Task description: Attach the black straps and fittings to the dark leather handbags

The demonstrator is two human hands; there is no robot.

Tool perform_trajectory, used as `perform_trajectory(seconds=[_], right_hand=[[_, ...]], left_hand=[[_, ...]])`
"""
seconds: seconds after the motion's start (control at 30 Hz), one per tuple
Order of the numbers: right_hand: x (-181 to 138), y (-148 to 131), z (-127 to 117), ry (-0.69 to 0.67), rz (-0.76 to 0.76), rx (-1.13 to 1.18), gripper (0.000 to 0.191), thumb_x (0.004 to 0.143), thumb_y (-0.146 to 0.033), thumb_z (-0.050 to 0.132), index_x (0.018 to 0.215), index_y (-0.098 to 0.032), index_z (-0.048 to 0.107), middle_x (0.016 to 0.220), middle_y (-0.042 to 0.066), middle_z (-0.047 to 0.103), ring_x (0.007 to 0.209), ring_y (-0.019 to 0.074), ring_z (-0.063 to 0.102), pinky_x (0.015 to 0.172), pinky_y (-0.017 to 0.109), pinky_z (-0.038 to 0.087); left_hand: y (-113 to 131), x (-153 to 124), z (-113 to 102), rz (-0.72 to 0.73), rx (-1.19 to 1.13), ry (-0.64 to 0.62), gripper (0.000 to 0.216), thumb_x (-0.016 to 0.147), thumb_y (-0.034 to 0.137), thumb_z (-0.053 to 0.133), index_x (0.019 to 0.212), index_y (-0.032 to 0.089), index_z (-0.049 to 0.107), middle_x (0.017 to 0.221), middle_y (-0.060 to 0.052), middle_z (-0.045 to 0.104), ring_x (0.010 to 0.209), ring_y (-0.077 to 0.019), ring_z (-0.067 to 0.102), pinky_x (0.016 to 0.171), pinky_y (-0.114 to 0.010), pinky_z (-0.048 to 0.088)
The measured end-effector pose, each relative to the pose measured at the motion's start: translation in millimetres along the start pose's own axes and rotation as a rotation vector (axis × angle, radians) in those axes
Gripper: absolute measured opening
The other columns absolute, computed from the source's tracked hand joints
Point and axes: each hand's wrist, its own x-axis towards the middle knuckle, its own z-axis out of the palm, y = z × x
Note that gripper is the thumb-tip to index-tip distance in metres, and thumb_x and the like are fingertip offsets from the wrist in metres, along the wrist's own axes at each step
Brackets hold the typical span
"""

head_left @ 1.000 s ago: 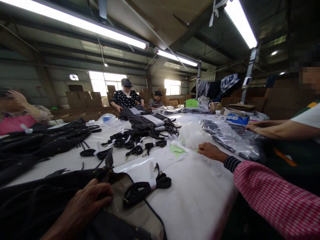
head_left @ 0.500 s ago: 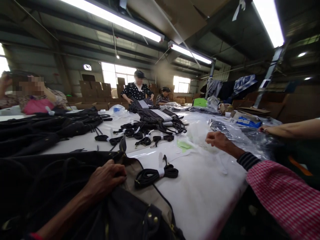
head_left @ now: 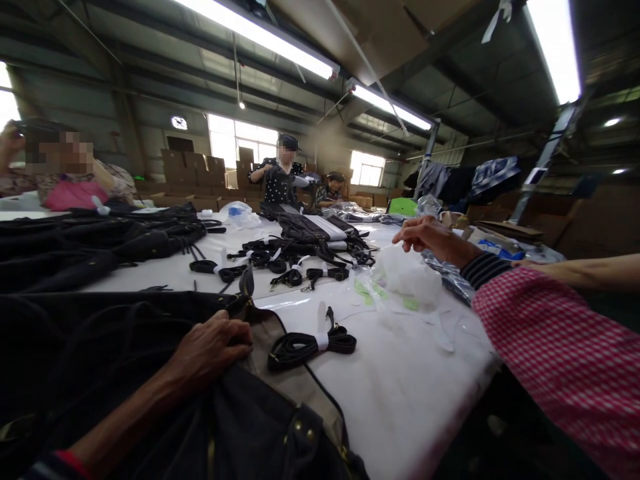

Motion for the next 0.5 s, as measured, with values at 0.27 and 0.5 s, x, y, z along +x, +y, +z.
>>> perform_trajectory(seconds=[0.27,0.5], right_hand=[[-47,-12,51,-0.210,-0.003,-0.038,0.014,0.075,-0.030,0.067,0.075,-0.016,0.068,0.061,0.001,0.065,0.050,0.0109,0.050,0.047,0.021,0.033],[-151,60,109,-0.378,-0.014,-0.626,0.009,0.073,-0.015,0.056,0.066,-0.020,0.054,0.076,0.002,0.066,0.073,0.0177,0.059,0.066,0.028,0.038]], left_hand=[[2,-2,-1,-0.007,0.019,0.008,0.025,0.081,0.042,0.057,0.091,0.030,0.077,0.097,-0.005,0.059,0.089,-0.0250,0.063,0.078,-0.034,0.041],[7,-3,-3,-0.006,0.025,0.005,0.025,0.080,0.042,0.058,0.089,0.029,0.077,0.095,-0.004,0.060,0.089,-0.0244,0.062,0.077,-0.033,0.041]])
